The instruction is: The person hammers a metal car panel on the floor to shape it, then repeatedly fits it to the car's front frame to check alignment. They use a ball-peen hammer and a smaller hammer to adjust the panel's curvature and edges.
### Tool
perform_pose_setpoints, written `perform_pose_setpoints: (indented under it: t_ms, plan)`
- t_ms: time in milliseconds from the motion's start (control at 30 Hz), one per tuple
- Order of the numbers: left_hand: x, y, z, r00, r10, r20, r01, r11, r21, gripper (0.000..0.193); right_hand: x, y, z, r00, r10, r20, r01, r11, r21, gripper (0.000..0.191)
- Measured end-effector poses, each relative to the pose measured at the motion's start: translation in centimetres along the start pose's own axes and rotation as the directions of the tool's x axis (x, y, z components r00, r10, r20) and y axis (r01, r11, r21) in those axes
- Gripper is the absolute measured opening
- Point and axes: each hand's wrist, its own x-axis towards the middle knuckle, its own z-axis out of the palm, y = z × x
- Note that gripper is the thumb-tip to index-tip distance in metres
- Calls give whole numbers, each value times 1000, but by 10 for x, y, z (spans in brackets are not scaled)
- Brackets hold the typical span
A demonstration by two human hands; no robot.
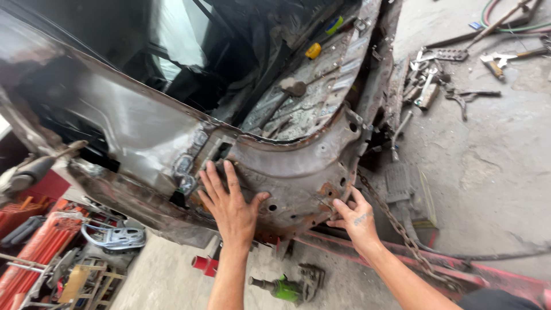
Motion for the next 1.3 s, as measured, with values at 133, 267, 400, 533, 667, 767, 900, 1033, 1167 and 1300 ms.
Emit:
perform_pose_setpoints:
  t_ms: [133,267,400,533,667,767,900,1033,1167,1300]
  plan:
    - [3,0,-6,999,17,-39,-19,999,-35,121,4,3,1,1000,-11,18,11,1000,-19,41]
    - [6,1,-7,1000,-20,-7,20,999,-29,122,8,5,-2,1000,10,16,-10,1000,-5,41]
    - [5,0,-9,1000,-1,-4,0,1000,-17,116,10,11,-5,1000,-8,12,8,1000,1,39]
    - [6,-1,-11,1000,12,-19,-13,999,-40,113,13,17,-3,1000,-18,-2,18,1000,5,44]
    - [3,4,-9,999,-15,-34,12,996,-83,103,14,15,1,999,1,-32,-2,999,-41,45]
    - [-3,10,-4,999,40,-10,-40,999,-18,90,12,10,2,999,38,-29,-39,998,-46,42]
    - [-6,10,-1,999,41,9,-41,998,-53,87,10,6,3,999,39,-14,-40,998,-44,39]
    - [-6,6,-3,998,59,16,-59,998,-32,85,9,6,3,999,37,-12,-37,998,-55,32]
    - [-6,9,-3,998,59,30,-58,998,-34,87,7,6,2,1000,8,5,-8,999,-43,29]
    - [-7,11,-2,997,70,35,-69,997,-23,87,4,5,1,1000,-3,22,4,1000,-17,30]
